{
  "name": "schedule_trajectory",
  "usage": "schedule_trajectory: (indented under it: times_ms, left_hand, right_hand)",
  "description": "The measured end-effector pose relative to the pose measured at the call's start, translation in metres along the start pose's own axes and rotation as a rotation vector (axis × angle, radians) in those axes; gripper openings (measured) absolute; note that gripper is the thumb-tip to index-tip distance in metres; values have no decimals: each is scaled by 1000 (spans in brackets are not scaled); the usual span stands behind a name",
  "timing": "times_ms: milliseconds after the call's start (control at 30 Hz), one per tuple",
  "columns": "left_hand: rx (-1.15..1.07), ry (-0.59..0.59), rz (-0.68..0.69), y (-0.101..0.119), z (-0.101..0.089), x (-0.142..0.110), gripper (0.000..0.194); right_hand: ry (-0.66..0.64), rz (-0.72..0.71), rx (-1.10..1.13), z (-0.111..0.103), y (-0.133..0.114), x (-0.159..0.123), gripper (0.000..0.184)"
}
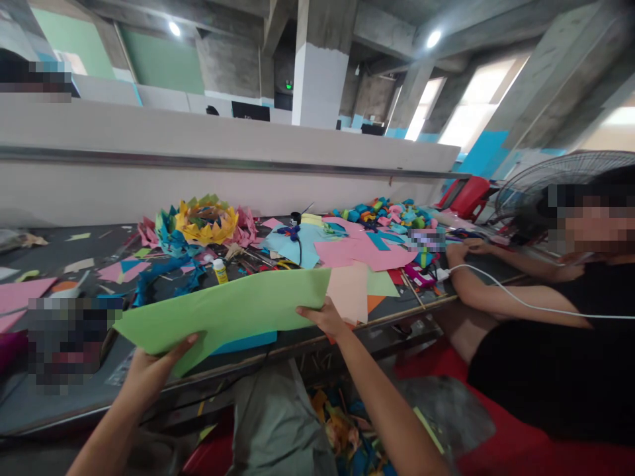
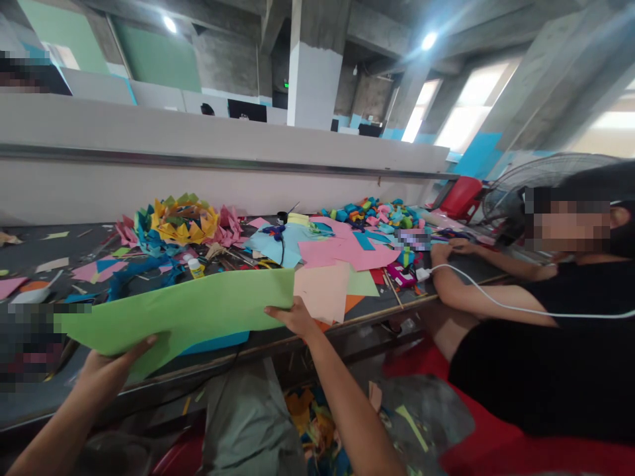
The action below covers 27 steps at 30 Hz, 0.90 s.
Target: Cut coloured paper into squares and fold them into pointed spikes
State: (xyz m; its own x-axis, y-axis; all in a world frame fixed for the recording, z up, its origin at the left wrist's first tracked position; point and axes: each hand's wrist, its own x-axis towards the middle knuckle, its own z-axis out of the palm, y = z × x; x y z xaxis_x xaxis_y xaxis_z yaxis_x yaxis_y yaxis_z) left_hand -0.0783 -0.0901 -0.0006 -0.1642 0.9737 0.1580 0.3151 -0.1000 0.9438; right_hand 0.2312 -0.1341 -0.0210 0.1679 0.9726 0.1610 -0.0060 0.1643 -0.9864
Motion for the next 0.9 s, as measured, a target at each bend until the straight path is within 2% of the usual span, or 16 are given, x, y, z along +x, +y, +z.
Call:
schedule_trajectory:
  times_ms: [133,267,433,600,733,900]
  left_hand:
    - [-104,-71,-141,-5,2,0,45]
    - [-153,-87,-154,-10,3,0,43]
    - [-151,-67,-179,-9,7,-4,42]
    - [-146,-45,-182,-3,9,-7,38]
    - [-166,-32,-183,6,10,-10,35]
    - [-168,-18,-218,12,7,-13,41]
  right_hand:
    - [7,1,19,0,6,-1,40]
    - [-5,4,22,-2,10,0,35]
    - [12,7,30,-3,19,-1,42]
    - [34,-2,5,-2,21,-3,33]
    - [52,0,-10,-1,20,-5,36]
    - [69,6,-19,1,17,-8,37]
